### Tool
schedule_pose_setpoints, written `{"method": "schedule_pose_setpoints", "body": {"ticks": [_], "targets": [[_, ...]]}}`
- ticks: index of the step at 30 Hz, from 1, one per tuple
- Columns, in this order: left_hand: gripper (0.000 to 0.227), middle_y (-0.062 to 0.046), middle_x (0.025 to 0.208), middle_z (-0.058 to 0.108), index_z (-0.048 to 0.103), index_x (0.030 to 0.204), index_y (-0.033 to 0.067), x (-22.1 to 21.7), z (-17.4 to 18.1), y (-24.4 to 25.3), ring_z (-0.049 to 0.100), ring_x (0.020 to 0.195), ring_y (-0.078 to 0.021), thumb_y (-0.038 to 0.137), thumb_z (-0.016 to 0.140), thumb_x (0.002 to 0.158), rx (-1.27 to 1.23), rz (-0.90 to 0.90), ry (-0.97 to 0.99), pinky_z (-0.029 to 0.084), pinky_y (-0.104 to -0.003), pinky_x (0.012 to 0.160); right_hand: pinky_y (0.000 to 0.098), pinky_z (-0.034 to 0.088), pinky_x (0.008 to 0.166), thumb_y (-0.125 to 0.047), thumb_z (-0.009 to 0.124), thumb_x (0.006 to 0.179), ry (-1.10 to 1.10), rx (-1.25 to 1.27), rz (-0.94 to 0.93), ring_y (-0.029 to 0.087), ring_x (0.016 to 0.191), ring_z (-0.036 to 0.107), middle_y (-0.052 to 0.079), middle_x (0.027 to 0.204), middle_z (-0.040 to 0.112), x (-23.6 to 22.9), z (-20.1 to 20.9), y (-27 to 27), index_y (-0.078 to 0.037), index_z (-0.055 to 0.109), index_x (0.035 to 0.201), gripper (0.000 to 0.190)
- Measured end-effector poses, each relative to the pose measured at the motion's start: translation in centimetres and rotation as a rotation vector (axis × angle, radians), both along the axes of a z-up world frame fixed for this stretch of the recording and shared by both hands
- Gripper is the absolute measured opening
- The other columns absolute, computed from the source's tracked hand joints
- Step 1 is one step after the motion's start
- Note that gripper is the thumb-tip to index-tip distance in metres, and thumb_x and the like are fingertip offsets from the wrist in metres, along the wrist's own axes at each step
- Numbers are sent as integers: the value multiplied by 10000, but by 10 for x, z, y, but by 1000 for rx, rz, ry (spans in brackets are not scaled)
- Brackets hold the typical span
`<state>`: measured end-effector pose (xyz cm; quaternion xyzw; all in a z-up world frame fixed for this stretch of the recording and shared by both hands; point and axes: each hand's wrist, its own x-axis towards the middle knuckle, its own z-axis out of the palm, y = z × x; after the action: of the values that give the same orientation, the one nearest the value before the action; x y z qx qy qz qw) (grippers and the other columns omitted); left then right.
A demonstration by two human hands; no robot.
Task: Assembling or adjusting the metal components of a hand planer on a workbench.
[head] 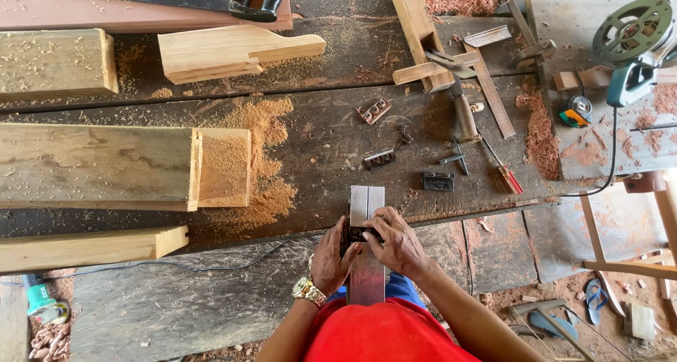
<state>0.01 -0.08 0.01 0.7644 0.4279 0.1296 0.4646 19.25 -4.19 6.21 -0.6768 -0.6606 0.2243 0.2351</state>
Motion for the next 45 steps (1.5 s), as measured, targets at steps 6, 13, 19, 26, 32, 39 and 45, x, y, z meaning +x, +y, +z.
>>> {"method": "schedule_pose_setpoints", "body": {"ticks": [6,13,19,26,32,39,45], "targets": [[773,-204,1407,548,306,1538,41,0,-2,3,527,1285,-357,530,525,981,39,-2,-4,426,-463,1074,379,543,729,-204,777,857,-9,15,-10,248,886,610,108,991,556,0,-3,0,-21,658,894,222],[777,-178,1364,579,305,1532,40,0,7,3,542,1261,-337,531,522,971,-16,-9,24,414,-464,1077,384,531,761,-184,742,879,-40,56,-10,248,897,607,98,1002,556,0,-9,-3,-31,660,912,176],[763,-187,1372,578,316,1533,33,0,4,3,545,1252,-344,515,533,982,18,-6,-17,425,-462,1064,368,527,767,-156,723,883,-24,112,55,247,904,597,100,1005,550,1,-7,-3,-25,664,970,168],[720,-189,1307,618,381,1508,42,0,-2,2,604,1186,-323,518,502,982,-57,68,-53,487,-440,1007,395,518,787,-164,748,856,-15,91,-1,265,931,594,110,1003,554,-2,3,0,-30,651,926,180],[620,-207,1271,659,509,1409,33,4,-16,5,656,1135,-309,482,568,984,-123,177,-106,538,-426,914,403,523,802,-157,752,863,-20,96,22,272,950,595,107,1019,566,1,-1,0,-40,638,901,167],[456,-137,1085,761,575,1219,71,9,-2,14,743,919,-215,414,658,931,-349,244,-55,594,-357,746,410,522,820,-141,750,838,-14,150,69,290,965,597,113,1022,571,1,8,0,-35,648,945,183],[466,-91,1121,712,556,1227,91,6,-8,18,725,949,-185,414,663,909,-355,183,-105,615,-343,741,403,522,811,-161,759,843,-32,147,53,280,945,594,110,1004,562,1,6,0,-41,643,908,179]]}}
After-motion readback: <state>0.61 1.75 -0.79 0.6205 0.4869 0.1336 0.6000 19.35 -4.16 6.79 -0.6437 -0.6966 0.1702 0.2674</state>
